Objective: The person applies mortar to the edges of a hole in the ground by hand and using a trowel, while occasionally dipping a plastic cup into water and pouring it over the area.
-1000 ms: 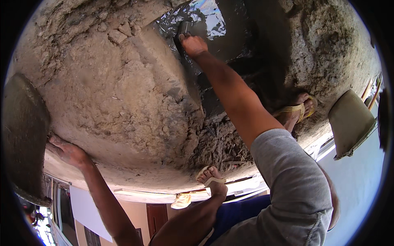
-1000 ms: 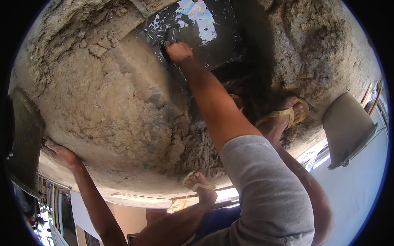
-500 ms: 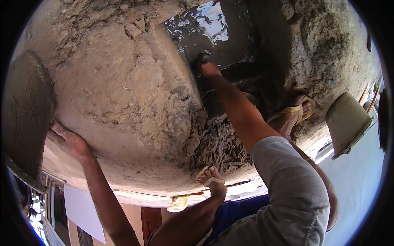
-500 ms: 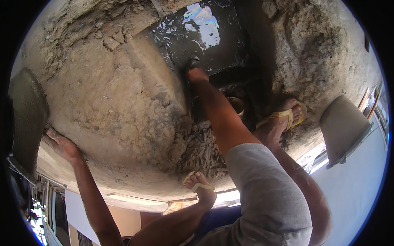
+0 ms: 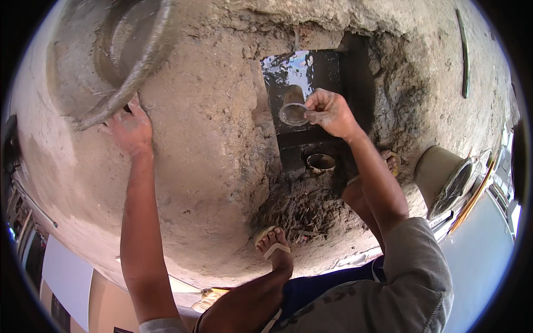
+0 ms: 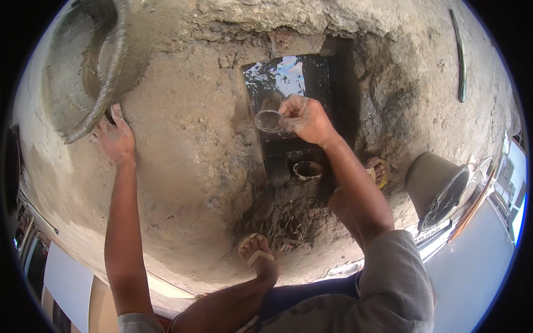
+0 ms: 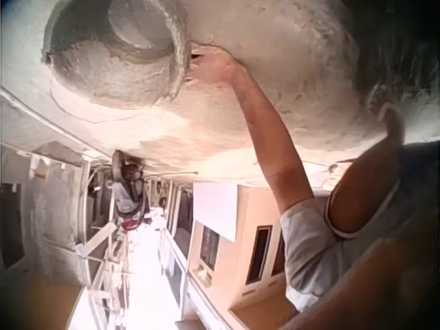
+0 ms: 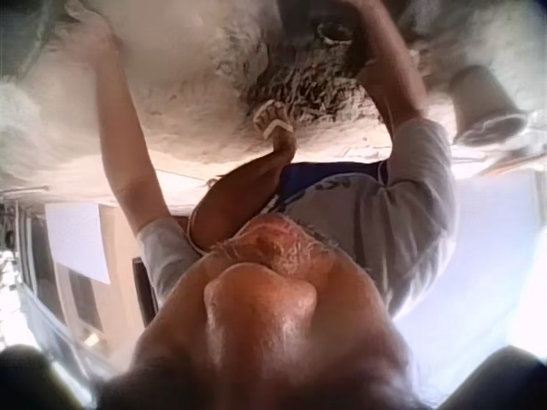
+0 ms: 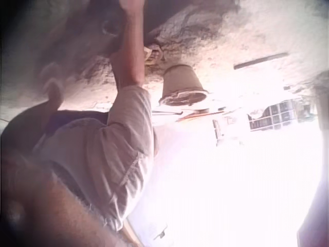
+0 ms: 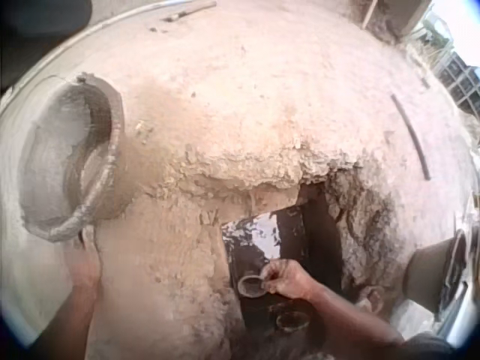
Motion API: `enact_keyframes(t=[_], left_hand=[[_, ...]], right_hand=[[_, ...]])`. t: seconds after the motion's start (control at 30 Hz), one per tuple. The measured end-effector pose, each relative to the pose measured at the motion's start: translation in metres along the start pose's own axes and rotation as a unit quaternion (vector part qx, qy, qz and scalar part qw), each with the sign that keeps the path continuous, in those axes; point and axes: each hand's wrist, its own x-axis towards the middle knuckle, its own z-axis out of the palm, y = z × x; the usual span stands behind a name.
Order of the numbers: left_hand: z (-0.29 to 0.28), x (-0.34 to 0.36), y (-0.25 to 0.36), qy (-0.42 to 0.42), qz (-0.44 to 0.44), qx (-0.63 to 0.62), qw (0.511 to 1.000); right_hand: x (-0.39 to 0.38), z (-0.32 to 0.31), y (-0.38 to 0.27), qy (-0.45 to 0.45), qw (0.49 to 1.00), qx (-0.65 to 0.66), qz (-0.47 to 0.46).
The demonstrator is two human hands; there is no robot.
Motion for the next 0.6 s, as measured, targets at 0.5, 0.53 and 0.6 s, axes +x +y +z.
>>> enact_keyframes(t=[0.5,0.53,0.6], left_hand=[[-0.017,-0.004,0.007,0.021,-0.014,0.027,0.999],[-0.020,-0.003,0.005,0.024,-0.018,0.029,0.999],[-0.022,-0.006,0.001,0.043,-0.009,0.004,0.999]], right_hand=[[0.053,0.109,-0.292,0.284,0.586,-0.366,-0.665],[0.056,0.117,-0.293,0.282,0.586,-0.378,-0.659],[0.061,0.130,-0.296,0.275,0.571,-0.367,-0.681]])
